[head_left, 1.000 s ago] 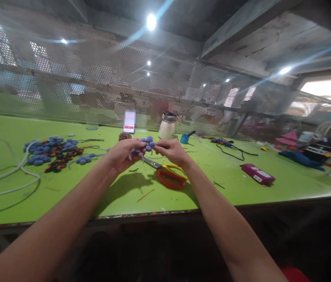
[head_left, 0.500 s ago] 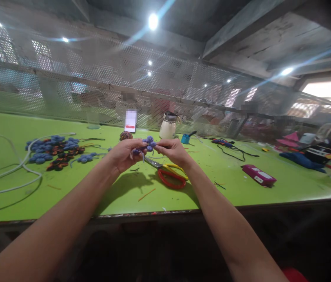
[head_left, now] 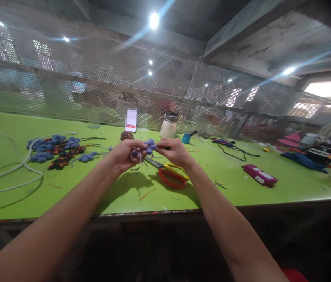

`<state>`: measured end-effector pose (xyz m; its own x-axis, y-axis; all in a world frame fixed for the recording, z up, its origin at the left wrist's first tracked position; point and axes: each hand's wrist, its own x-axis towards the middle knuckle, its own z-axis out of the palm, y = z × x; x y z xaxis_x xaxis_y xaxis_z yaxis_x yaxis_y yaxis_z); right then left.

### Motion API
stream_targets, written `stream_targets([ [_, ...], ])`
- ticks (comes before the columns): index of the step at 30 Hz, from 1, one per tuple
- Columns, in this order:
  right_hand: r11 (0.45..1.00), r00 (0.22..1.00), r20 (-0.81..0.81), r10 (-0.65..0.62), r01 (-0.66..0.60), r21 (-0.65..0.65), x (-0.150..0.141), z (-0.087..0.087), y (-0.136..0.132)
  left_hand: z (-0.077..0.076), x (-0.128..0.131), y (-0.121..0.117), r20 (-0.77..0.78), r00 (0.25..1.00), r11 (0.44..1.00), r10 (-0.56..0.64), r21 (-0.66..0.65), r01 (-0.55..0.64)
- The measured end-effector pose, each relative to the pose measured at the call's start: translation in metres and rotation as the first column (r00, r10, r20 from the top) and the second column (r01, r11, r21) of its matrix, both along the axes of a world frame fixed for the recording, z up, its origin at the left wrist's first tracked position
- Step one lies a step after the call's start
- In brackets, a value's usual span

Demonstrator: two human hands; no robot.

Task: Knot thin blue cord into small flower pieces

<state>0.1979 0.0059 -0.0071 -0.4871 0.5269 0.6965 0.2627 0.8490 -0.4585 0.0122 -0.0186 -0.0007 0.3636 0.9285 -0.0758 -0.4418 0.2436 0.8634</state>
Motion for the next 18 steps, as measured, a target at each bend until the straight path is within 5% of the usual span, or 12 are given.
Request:
stream_targets([
  [5, 1.000, 1.000, -0.012, 0.010, -0.010, 0.009, -0.002, 0.002, -0.004, 0.002, 0.000, -0.003, 0.006, 1.000, 1.000, -0.018, -0.008, 0.018],
  [11, 0.985, 0.990, -0.118, 0.082, -0.098, -0.142, -0.004, -0.002, -0.003, 0.001, 0.001, -0.003, 0.000, 1.000, 0.999, 0.011, 0.043, -0.011],
  [18, 0.810, 0.931, -0.355, 0.087, -0.273, -0.518, -0.013, -0.012, 0.001, 0.003, 0.003, -0.007, -0.029, 0.999, 0.994, 0.035, 0.104, -0.032],
])
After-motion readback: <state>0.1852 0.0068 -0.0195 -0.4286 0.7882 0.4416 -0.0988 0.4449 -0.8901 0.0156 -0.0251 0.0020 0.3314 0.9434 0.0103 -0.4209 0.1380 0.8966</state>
